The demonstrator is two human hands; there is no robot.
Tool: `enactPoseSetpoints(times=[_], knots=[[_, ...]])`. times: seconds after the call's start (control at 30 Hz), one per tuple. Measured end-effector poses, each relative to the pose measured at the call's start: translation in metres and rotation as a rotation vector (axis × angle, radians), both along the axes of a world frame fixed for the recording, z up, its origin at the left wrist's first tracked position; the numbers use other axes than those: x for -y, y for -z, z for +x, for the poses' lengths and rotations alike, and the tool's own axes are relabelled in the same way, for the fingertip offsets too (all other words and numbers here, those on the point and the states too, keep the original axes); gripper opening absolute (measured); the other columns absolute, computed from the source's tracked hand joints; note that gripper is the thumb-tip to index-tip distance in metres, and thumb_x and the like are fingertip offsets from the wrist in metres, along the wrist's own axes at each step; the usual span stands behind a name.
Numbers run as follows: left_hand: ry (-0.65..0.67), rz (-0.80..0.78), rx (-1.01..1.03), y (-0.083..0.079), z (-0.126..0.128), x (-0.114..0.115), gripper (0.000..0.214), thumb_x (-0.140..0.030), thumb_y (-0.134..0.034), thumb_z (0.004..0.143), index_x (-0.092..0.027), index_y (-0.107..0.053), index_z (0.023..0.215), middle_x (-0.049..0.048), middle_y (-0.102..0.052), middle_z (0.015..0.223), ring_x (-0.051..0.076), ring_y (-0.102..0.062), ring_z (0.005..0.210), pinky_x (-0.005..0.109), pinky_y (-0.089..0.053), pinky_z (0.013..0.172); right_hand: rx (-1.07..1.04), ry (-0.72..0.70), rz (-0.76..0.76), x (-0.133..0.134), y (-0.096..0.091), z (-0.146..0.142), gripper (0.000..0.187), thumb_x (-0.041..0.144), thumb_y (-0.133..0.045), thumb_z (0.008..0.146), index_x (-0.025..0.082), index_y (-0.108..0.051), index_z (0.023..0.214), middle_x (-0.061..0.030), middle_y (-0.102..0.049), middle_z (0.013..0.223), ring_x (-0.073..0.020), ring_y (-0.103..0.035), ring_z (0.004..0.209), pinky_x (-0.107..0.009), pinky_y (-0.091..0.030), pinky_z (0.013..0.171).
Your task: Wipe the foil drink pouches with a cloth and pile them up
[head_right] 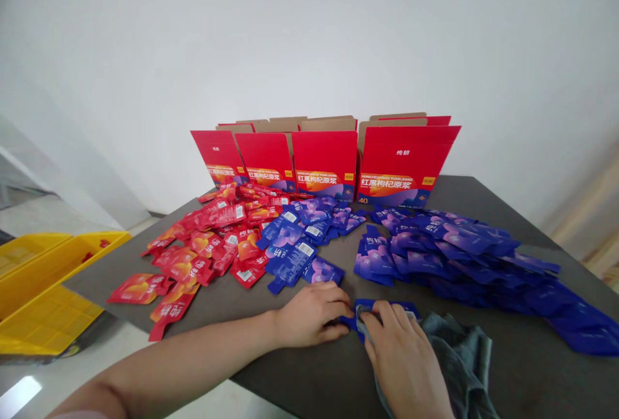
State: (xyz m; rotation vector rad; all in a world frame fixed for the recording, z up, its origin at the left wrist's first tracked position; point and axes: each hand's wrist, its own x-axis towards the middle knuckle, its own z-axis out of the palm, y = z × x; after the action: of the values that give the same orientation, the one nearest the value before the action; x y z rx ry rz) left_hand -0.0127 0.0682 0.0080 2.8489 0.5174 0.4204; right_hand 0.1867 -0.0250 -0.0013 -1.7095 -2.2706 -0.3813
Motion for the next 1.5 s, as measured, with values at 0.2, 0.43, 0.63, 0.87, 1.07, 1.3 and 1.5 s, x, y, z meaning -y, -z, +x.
enactPoseSetpoints(times=[0.2, 0.43, 0.63, 0.87, 1.07, 1.3, 1.5], knots=[[0.06, 0.085, 0.001, 0.003, 0.0, -0.004, 0.026, -0.036, -0.052, 0.093, -0.017, -0.062, 0.108, 0.0043, -0.064, 0.112, 0.018, -0.055, 0.101, 0.03, -0.042, 0.084, 0.014, -0.012, 0.041, -0.001, 0.015, 0.02, 0.027, 0.021, -0.056, 0.084, 0.025, -0.061, 0.111, -0.0057, -0.061, 0.104, -0.0211, -0.057, 0.091, -0.04, -0.048, 0.08], [0.084, 0.116, 0.013, 0.005, 0.002, -0.006, 0.02, -0.029, -0.051, 0.093, -0.017, -0.063, 0.104, 0.0037, -0.064, 0.108, 0.017, -0.055, 0.097, 0.03, -0.043, 0.084, 0.054, 0.06, 0.073, 0.007, 0.025, 0.056, 0.023, 0.027, -0.048, 0.087, 0.018, -0.059, 0.106, -0.0094, -0.062, 0.1, -0.0238, -0.058, 0.09, -0.043, -0.048, 0.082], [0.073, 0.122, 0.021, 0.004, 0.004, -0.005, 0.017, -0.027, -0.051, 0.091, -0.018, -0.061, 0.102, 0.0046, -0.062, 0.118, 0.017, -0.055, 0.102, 0.03, -0.044, 0.084, 0.08, 0.127, 0.11, 0.009, 0.035, 0.078, 0.027, 0.034, -0.047, 0.085, 0.022, -0.058, 0.107, -0.0099, -0.062, 0.099, -0.0249, -0.06, 0.084, -0.042, -0.048, 0.076], [0.075, 0.093, 0.018, 0.003, 0.004, -0.004, 0.015, -0.023, -0.049, 0.091, -0.018, -0.059, 0.101, 0.0014, -0.065, 0.12, 0.018, -0.055, 0.105, 0.031, -0.043, 0.083, 0.051, -0.049, 0.069, 0.014, 0.018, 0.045, 0.029, 0.021, -0.051, 0.081, 0.028, -0.059, 0.108, -0.0039, -0.061, 0.104, -0.0193, -0.061, 0.089, -0.037, -0.048, 0.077], [0.072, 0.087, 0.023, 0.006, 0.004, -0.004, 0.013, -0.023, -0.05, 0.091, -0.019, -0.058, 0.1, 0.0011, -0.065, 0.12, 0.017, -0.055, 0.105, 0.03, -0.043, 0.083, 0.004, 0.153, -0.007, 0.012, 0.047, 0.107, 0.024, 0.033, -0.047, 0.085, 0.025, -0.062, 0.102, -0.01, -0.064, 0.097, -0.0251, -0.061, 0.085, -0.044, -0.048, 0.079], [0.07, 0.052, 0.02, 0.004, 0.005, -0.005, 0.019, -0.021, -0.052, 0.089, -0.018, -0.057, 0.107, 0.0038, -0.063, 0.121, 0.017, -0.055, 0.108, 0.03, -0.043, 0.086, -0.052, 0.224, 0.029, 0.002, 0.025, 0.107, 0.025, 0.038, -0.045, 0.085, 0.026, -0.065, 0.095, -0.0109, -0.064, 0.097, -0.0269, -0.062, 0.085, -0.045, -0.047, 0.08], [0.094, 0.075, 0.017, 0.003, 0.004, -0.007, 0.023, -0.021, -0.051, 0.09, -0.019, -0.059, 0.111, 0.0031, -0.063, 0.117, 0.017, -0.055, 0.105, 0.03, -0.042, 0.086, 0.007, 0.023, -0.151, -0.021, -0.018, 0.017, 0.02, 0.022, -0.05, 0.086, 0.028, -0.065, 0.099, -0.0035, -0.061, 0.099, -0.0194, -0.057, 0.09, -0.036, -0.047, 0.078]])
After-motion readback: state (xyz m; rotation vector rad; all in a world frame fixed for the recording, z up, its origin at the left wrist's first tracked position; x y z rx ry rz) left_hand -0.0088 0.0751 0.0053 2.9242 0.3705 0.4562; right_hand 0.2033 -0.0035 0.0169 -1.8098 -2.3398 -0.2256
